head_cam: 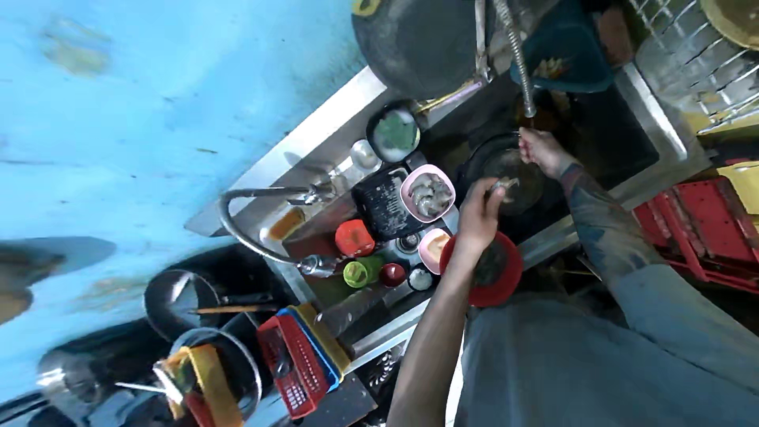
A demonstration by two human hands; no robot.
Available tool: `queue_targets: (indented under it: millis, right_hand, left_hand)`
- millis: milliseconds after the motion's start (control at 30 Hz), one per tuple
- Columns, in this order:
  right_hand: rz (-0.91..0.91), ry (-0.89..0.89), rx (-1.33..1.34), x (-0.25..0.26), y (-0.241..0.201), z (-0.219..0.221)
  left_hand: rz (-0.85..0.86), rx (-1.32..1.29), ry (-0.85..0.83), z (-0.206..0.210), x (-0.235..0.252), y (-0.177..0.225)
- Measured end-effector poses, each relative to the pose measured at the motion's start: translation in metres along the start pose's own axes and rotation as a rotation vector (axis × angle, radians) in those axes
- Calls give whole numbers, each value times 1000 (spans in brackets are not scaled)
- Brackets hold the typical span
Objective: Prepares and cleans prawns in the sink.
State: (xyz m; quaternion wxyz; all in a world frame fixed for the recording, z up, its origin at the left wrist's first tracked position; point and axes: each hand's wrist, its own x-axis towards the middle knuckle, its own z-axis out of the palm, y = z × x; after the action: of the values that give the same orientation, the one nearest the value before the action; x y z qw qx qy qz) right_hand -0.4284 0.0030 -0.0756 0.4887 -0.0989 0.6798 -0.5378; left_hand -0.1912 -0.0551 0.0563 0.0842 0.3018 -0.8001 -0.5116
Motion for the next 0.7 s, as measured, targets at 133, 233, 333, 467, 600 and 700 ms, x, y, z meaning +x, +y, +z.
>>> queue_targets:
  millis: [133, 233, 333, 467, 600, 700]
  right_hand:
    - [-66, 48, -93, -4, -1, -18]
    - [-91, 79, -129, -12, -2, -38]
    - [-126, 100, -113, -12, 12, -58]
    - [-120, 85, -126, -21, 18, -69]
    - [-139, 66, -103, -24, 13, -68]
    - [-145, 68, -103, -24, 8, -65]
  left_hand:
    - [-181, -222, -62, 49, 79, -17]
    - [-228, -294, -71, 80, 115, -31]
    - [-212, -371, -62, 99, 136, -37]
    - [-120, -457, -51, 106, 146, -45]
    - [-60, -492, -19, 104, 144, -53]
    - [-75, -531, -7, 102, 143, -54]
